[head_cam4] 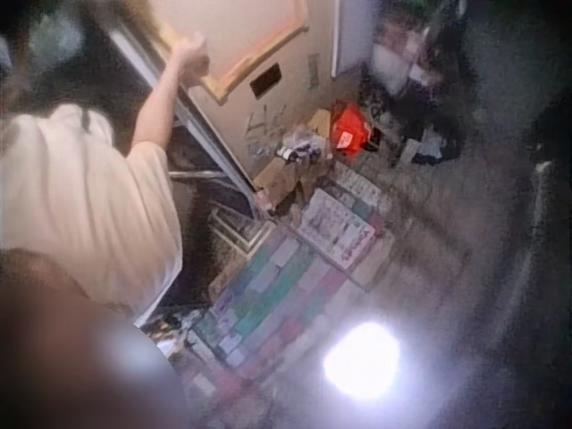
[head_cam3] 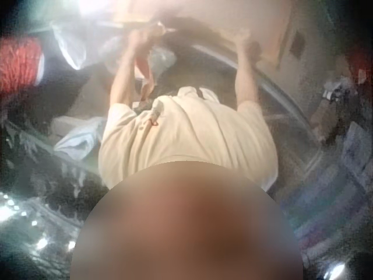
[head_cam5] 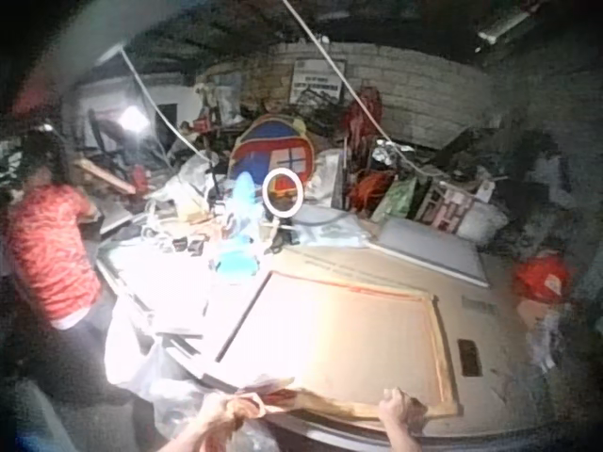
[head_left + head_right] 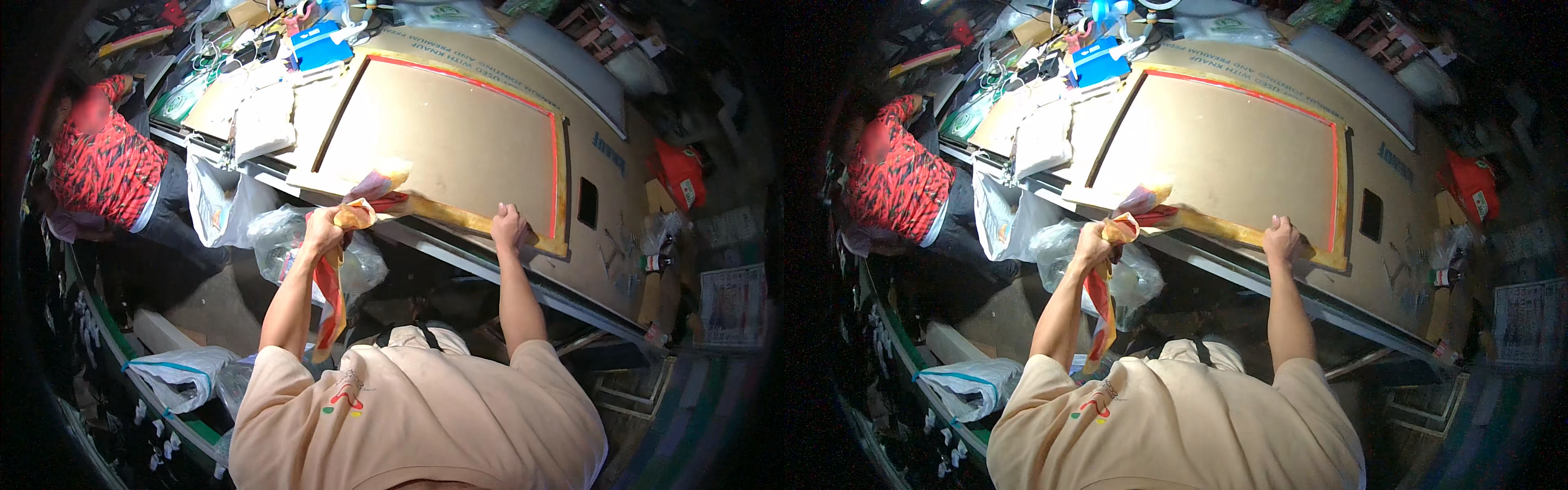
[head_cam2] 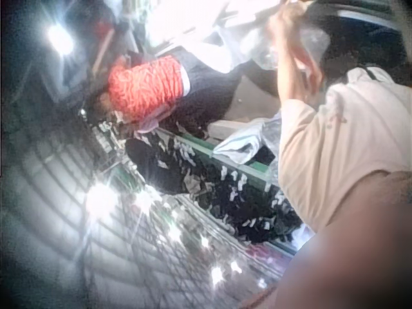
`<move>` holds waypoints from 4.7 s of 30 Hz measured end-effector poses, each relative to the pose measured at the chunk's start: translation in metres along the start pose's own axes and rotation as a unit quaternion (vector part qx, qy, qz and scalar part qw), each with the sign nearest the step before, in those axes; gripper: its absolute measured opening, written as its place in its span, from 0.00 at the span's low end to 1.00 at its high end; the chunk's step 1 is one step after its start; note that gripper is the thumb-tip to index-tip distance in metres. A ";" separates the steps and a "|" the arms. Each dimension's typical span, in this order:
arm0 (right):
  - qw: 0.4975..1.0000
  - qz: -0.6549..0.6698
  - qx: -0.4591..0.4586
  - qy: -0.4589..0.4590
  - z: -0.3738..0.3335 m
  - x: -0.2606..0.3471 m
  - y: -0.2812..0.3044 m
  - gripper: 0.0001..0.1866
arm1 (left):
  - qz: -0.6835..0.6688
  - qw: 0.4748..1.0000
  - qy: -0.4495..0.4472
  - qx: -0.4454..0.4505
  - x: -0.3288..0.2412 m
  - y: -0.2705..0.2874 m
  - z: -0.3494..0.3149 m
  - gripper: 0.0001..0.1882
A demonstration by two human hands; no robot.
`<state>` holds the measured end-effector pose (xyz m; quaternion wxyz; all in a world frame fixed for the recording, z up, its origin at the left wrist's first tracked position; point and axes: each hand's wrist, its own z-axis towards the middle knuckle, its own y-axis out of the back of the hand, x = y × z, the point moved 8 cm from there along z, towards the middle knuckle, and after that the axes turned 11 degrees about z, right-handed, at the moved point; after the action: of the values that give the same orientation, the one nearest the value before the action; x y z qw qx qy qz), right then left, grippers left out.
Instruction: The person removes red protective film from a wooden frame on a workbench, then moves to a yellow screen-printing press. They adjust the clamps and handles on the press, preparing the screen for use. The task involves handling frames and operating the press without visible final output.
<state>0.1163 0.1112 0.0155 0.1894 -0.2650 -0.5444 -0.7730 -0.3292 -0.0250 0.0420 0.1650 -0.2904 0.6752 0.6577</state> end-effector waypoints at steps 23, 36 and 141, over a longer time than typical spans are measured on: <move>0.894 0.187 0.093 0.397 -0.159 0.278 -0.094 0.05 | -0.470 0.781 0.221 -0.346 0.299 0.168 -0.217 0.06; 0.608 0.483 0.509 0.370 -0.358 0.492 -0.150 0.62 | -0.398 0.692 0.260 -0.544 0.387 0.248 -0.158 0.08; 0.669 0.717 -0.152 -0.128 -0.305 -0.009 0.260 0.37 | -0.332 0.859 -0.088 0.379 -0.181 -0.093 0.170 0.28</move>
<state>0.2123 -0.2632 0.1217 0.5709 -0.6947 -0.0809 -0.4300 -0.1591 0.1775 0.0638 0.5299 -0.3536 0.7184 0.2795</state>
